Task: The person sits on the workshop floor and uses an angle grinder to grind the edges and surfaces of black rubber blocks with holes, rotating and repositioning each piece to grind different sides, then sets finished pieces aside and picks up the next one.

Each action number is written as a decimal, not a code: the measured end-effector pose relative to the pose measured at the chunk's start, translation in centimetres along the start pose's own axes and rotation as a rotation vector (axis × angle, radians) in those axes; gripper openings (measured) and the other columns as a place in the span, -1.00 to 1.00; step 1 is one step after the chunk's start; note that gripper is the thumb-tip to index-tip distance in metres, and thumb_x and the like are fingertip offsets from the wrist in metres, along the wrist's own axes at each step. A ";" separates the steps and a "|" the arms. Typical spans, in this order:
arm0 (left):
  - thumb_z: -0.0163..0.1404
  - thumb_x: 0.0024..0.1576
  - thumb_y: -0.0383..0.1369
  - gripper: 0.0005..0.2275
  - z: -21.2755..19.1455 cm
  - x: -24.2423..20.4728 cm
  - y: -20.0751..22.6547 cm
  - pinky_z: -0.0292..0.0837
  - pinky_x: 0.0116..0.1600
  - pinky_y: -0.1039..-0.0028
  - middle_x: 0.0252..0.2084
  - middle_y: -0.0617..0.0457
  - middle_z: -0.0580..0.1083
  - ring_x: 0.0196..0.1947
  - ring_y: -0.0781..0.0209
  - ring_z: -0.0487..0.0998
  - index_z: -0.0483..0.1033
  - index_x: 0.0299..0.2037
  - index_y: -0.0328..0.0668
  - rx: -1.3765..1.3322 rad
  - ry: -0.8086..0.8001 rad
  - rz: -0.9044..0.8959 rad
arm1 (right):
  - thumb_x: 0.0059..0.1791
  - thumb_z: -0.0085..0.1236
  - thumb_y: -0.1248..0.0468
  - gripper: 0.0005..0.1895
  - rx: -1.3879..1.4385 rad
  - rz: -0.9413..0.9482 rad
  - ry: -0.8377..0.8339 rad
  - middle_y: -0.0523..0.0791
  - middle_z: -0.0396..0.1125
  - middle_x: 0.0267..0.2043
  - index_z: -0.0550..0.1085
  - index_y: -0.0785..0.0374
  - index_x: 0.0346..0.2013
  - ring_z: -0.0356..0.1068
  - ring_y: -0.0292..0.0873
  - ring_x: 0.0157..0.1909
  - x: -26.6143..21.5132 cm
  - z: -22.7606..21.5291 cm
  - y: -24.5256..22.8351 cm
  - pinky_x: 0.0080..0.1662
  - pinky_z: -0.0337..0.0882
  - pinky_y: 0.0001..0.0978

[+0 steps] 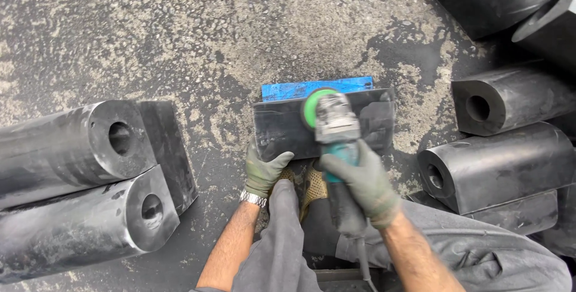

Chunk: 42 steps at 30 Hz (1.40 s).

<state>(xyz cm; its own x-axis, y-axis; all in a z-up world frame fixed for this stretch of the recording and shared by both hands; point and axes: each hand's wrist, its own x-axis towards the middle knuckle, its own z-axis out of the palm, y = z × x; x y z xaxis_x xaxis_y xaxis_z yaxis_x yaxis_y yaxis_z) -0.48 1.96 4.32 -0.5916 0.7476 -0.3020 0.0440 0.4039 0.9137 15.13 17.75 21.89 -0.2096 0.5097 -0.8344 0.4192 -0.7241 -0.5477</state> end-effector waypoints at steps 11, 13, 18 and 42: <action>0.36 -0.08 -0.01 -0.23 0.1 -0.3 -1.1 0.63 0.08 0.39 0.05 -0.11 0.53 0.03 0.14 0.62 0.32 0.22 -0.36 -0.022 0.014 -0.006 | -0.14 0.28 0.18 -0.53 0.217 0.014 0.103 -0.06 0.46 -0.27 0.39 0.31 -0.02 0.50 -0.15 -0.35 0.6 -7.8 1.8 -0.26 0.55 -0.28; 0.36 -0.08 -0.02 -0.23 0.2 -0.2 -1.2 0.62 0.09 0.38 0.05 -0.11 0.53 0.03 0.12 0.61 0.33 0.23 -0.36 0.004 0.030 0.031 | -0.06 0.23 0.13 -0.56 0.282 -0.027 0.144 -0.02 0.47 -0.26 0.40 0.32 0.00 0.51 -0.15 -0.29 0.4 -10.2 2.1 -0.20 0.56 -0.28; 0.33 -0.06 0.03 -0.29 -0.4 0.1 -0.4 0.61 0.07 0.40 -0.01 -0.08 0.56 -0.02 0.19 0.61 0.38 0.15 -0.35 -0.091 -0.012 -0.076 | 0.05 0.14 0.16 -0.53 0.467 -0.197 0.175 -0.02 0.43 -0.15 0.36 0.37 0.16 0.50 -0.12 -0.21 -2.0 -15.0 4.2 -0.13 0.53 -0.25; 0.39 -0.27 -0.24 -0.66 1.9 2.7 23.6 0.36 0.25 0.22 -0.49 0.06 0.42 -0.38 0.07 0.50 0.46 -0.44 -0.06 0.829 -0.365 0.898 | 0.01 0.24 0.16 -0.43 0.834 -0.402 -0.090 0.08 0.44 -0.04 0.35 0.46 0.19 0.50 0.02 -0.07 -6.7 -17.9 10.6 0.00 0.53 -0.11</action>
<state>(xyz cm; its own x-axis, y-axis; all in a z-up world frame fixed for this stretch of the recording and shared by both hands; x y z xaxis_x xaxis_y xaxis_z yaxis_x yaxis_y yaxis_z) 0.48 14.51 24.57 0.1559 0.9757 0.1543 0.8776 -0.2085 0.4317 36.77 14.98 22.82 -0.2839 0.7821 -0.5548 -0.4631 -0.6184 -0.6348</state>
